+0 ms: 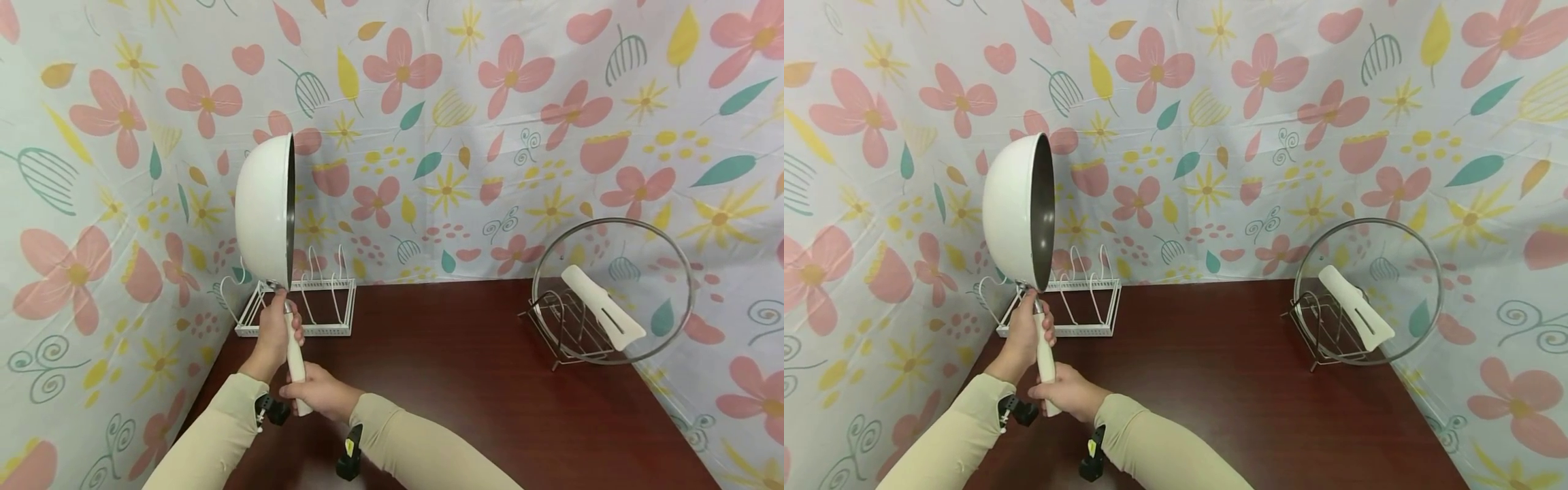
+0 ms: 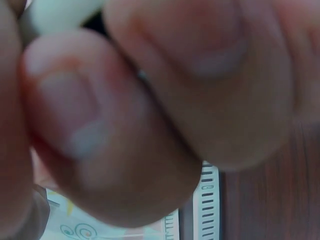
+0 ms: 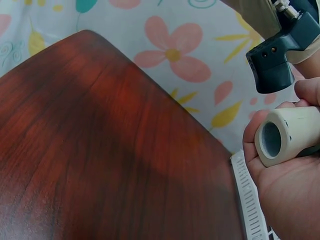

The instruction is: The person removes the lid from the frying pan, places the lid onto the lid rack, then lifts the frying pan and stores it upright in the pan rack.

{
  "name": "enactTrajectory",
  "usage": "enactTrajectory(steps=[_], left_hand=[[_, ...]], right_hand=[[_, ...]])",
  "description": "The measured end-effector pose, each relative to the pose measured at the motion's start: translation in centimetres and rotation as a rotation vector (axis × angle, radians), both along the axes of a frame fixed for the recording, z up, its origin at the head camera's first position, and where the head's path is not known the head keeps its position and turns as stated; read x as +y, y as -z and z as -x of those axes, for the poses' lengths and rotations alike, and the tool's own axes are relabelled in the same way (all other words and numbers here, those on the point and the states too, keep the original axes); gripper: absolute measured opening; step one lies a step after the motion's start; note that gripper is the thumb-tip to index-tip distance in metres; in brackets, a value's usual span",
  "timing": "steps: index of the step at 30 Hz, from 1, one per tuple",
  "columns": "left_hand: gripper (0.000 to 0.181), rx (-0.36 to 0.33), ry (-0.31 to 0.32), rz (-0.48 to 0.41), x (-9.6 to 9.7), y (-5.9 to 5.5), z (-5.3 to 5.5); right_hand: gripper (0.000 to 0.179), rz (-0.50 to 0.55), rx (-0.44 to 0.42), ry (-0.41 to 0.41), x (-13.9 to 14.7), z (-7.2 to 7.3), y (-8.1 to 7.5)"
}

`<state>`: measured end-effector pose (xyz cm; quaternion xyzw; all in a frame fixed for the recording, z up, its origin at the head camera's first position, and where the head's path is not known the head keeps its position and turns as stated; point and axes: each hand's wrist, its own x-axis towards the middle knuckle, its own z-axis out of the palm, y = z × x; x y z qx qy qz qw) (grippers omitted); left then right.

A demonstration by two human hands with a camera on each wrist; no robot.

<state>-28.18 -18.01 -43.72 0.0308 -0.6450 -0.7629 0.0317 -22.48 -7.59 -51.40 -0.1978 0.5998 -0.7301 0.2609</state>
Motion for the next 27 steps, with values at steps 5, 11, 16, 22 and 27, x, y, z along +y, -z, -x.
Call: enactTrajectory(steps=[5, 11, 16, 22, 27], left_hand=[[0.058, -0.044, -0.007, 0.019, -0.4, 0.6, 0.2], [0.058, -0.059, 0.0, 0.011, -0.7, 1.1, 0.2], [0.058, -0.073, 0.024, -0.008, -1.0, 1.4, 0.3], [0.057, -0.113, 0.01, -0.02, -1.1, 1.7, 0.1], [0.058, -0.13, 0.001, -0.021, -1.2, 2.0, 0.1]], right_hand=[[0.016, 0.01, -0.035, -0.027, -0.1, -0.3, 0.0], [0.017, -0.008, -0.03, -0.044, -0.2, -0.4, 0.1], [0.015, -0.014, -0.049, -0.013, -0.5, -0.6, 0.3], [0.016, -0.002, -0.081, 0.008, -0.8, -0.8, 0.7], [0.017, 0.008, -0.087, -0.007, -0.8, -0.9, 0.9]])
